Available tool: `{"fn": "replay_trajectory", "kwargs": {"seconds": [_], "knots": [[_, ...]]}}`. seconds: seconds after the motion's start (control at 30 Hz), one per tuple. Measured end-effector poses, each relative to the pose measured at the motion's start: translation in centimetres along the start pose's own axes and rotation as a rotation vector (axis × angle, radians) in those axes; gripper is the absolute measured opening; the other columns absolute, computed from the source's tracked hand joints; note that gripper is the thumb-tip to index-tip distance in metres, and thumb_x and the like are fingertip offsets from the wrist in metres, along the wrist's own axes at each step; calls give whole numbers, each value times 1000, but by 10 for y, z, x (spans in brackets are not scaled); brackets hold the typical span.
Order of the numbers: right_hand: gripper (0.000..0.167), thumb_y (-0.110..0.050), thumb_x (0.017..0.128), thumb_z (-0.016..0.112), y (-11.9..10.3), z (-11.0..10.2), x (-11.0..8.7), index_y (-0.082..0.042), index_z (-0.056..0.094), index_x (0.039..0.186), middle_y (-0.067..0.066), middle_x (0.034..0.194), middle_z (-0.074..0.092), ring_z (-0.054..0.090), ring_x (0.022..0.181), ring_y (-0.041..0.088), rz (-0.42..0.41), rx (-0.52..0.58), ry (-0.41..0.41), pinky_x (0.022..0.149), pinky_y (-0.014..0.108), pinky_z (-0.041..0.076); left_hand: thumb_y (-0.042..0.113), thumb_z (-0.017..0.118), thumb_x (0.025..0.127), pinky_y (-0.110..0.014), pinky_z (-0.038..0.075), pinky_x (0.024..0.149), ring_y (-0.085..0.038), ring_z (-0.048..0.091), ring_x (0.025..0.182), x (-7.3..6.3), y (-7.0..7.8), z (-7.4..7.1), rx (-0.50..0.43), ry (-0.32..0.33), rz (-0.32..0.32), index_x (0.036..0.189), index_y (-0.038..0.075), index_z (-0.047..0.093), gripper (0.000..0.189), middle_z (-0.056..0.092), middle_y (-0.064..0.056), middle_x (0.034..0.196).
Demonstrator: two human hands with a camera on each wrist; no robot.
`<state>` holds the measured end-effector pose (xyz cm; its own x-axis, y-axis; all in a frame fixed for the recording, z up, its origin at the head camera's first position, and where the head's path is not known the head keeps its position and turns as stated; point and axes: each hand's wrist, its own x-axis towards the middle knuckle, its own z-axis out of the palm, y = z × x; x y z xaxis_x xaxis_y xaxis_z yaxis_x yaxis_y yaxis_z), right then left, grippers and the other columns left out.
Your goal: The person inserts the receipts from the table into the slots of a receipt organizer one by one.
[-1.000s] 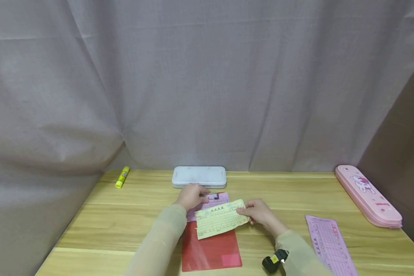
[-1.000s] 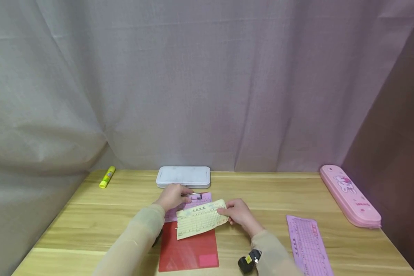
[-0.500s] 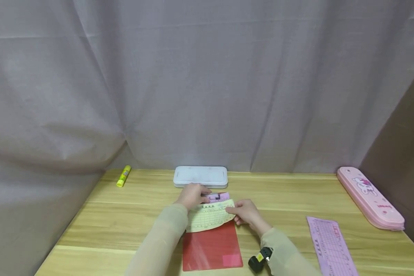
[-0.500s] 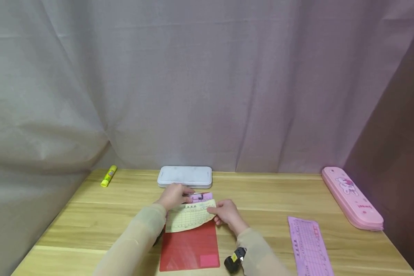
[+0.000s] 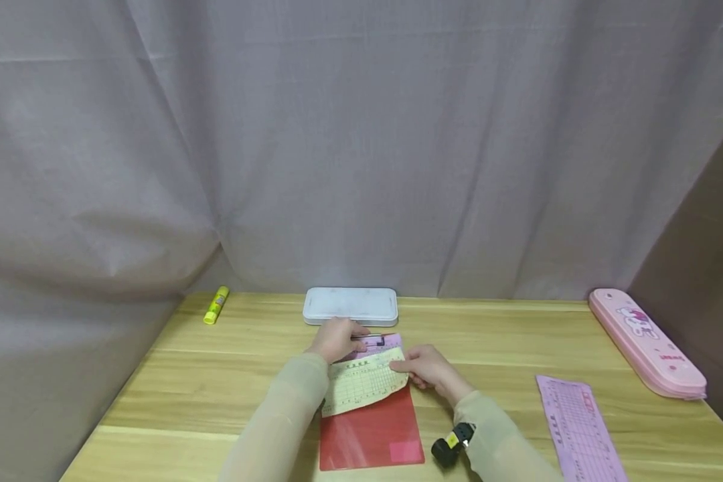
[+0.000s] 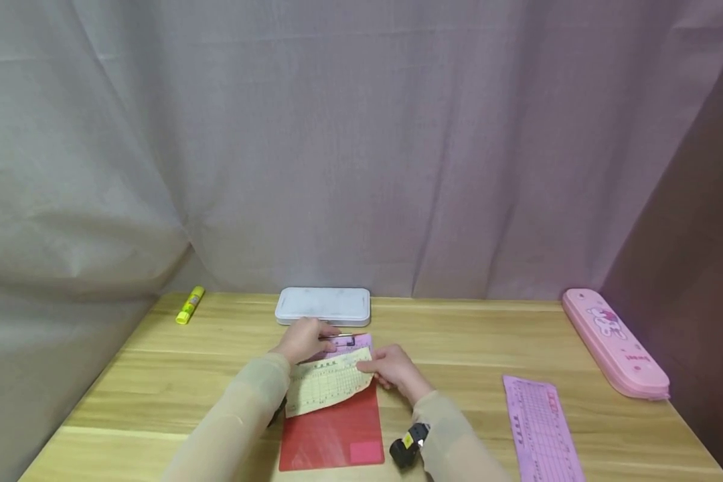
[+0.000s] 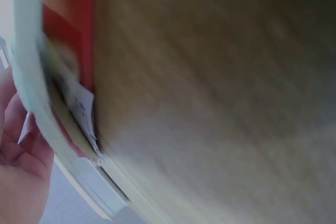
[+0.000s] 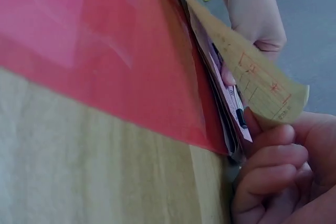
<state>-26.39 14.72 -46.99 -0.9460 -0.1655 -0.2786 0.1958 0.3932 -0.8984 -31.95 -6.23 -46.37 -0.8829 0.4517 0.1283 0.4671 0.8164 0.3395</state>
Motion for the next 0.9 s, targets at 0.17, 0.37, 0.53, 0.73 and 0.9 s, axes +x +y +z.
{"fn": "replay_trajectory", "kwargs": {"seconds": [0.17, 0.37, 0.53, 0.73, 0.9], "knots": [[32, -18, 82, 71, -1, 2, -1, -15, 49, 60, -6, 48, 34, 31, 43, 7, 55, 35, 49, 42, 19, 25, 27, 77, 77, -30, 50, 90, -15, 66, 101, 1, 0, 1, -4, 5, 14, 106, 17, 74, 31, 72, 4, 103], [34, -15, 80, 72, -2, 3, -1, -15, 47, 56, -7, 46, 34, 28, 41, 6, 76, 36, 123, 39, 17, 23, 29, 77, 77, -29, 50, 91, -15, 65, 102, 3, 1, 4, 15, 7, 25, 107, 18, 74, 31, 72, 5, 104], [36, -15, 79, 72, -1, 3, 0, -15, 46, 54, -7, 45, 35, 27, 39, 4, 74, 32, 132, 38, 16, 23, 31, 76, 77, -30, 49, 91, -15, 65, 103, 3, 3, 3, 12, -4, 23, 108, 19, 74, 33, 72, 6, 105], [38, -16, 80, 73, 1, 4, 2, -13, 48, 52, -6, 43, 40, 26, 35, 3, 68, 9, 122, 36, 15, 23, 28, 76, 79, -30, 51, 88, -15, 66, 99, 2, 4, 4, 80, 16, 71, 106, 17, 74, 30, 72, 4, 102], [35, -20, 81, 73, -3, 10, 4, -8, 54, 54, -3, 44, 49, 27, 33, 3, 50, -49, 121, 34, 16, 25, 19, 71, 85, -31, 54, 80, -17, 68, 86, 1, 5, 6, 222, 40, 151, 98, 15, 75, 14, 73, 2, 91]]}}
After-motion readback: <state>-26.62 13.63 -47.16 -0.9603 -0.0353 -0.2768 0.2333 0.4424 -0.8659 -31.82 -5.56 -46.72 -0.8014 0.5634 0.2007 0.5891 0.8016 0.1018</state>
